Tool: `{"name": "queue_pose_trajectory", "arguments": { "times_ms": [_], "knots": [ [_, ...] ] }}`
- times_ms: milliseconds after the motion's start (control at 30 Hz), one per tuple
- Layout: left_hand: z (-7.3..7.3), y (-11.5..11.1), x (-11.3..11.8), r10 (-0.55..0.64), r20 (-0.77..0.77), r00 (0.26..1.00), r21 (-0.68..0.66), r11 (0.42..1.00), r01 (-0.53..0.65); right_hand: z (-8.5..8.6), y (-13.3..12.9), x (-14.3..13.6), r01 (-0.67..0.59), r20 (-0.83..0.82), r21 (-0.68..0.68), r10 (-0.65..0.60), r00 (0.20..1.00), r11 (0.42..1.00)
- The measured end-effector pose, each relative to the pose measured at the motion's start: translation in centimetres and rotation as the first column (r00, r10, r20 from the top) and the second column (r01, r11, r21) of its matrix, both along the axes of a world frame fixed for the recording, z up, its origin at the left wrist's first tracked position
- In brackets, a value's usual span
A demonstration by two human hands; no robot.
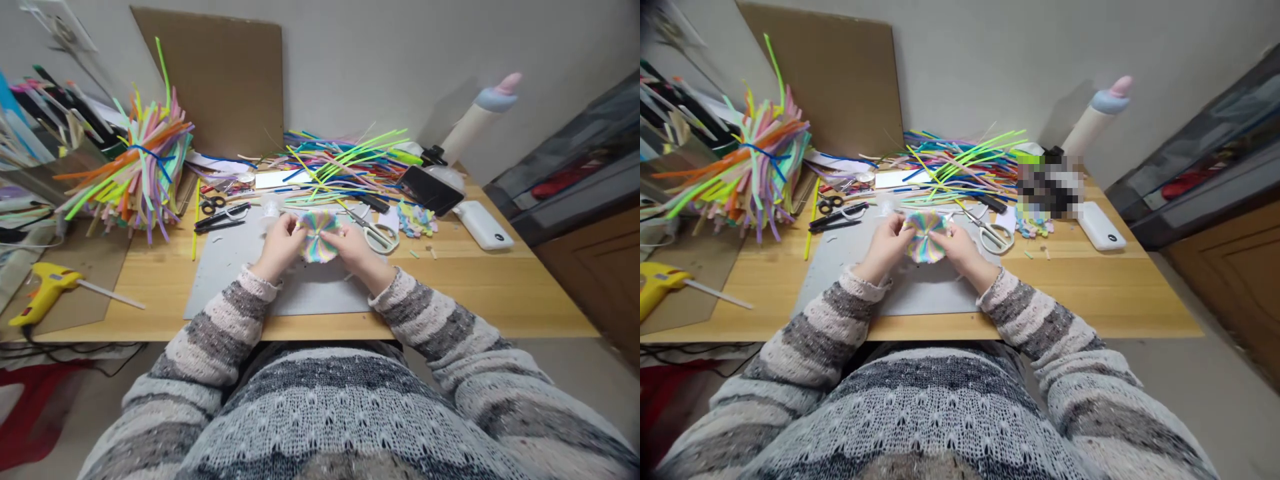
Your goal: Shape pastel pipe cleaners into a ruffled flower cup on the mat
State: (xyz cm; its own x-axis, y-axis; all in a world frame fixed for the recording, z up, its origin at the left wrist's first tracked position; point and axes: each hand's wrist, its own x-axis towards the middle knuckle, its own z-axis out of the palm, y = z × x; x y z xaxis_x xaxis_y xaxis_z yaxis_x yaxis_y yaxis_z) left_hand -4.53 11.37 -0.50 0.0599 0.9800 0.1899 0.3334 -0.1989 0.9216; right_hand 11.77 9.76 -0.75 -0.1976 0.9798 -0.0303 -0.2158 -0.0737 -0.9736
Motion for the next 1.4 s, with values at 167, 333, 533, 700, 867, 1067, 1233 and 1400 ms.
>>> {"name": "queue_pose_trajectory", "arguments": {
  "times_ms": [167,333,533,700,867,1067,1233,1400],
  "knots": [
    [-1.0,-1.1,0.2,-0.095,0.013,0.995,-0.072,0.993,0.095,-1.3,-0.4,0.2,0.017,0.095,0.07,-0.023,0.995,0.997],
    [-1.1,-1.5,0.1,-0.085,-0.034,0.996,-0.076,0.994,0.082,-1.7,-0.9,0.4,0.084,0.173,0.112,-0.102,0.98,0.99],
    [-1.2,-1.6,0.8,0.03,0.263,0.964,-0.179,0.984,0.018,-1.8,-1.3,-0.2,0.137,-0.033,-0.017,-0.137,0.99,0.99],
    [-1.3,-1.5,1.0,0.031,0.394,0.918,-0.214,0.975,0.059,-1.9,-1.3,-0.5,0.122,-0.041,-0.035,-0.123,0.992,0.992],
    [-1.3,-1.4,0.4,-0.087,0.286,0.954,-0.196,0.97,0.147,-1.9,-0.9,0.4,0.083,0.191,0.146,-0.111,0.975,0.986],
    [-1.4,-1.4,0.5,-0.114,0.344,0.932,-0.24,0.949,0.205,-1.8,-0.8,0.5,0.094,0.282,0.248,-0.165,0.945,0.964],
    [-1.2,-1.5,0.8,-0.078,0.437,0.896,-0.234,0.952,0.197,-1.5,-1.1,0.1,0.098,0.331,0.317,-0.207,0.921,0.943],
    [-0.9,-1.3,0.5,0.003,0.488,0.873,-0.21,0.971,0.114,0.8,-2.3,2.0,0.171,0.367,0.611,-0.468,0.804,0.773]
  ]
}}
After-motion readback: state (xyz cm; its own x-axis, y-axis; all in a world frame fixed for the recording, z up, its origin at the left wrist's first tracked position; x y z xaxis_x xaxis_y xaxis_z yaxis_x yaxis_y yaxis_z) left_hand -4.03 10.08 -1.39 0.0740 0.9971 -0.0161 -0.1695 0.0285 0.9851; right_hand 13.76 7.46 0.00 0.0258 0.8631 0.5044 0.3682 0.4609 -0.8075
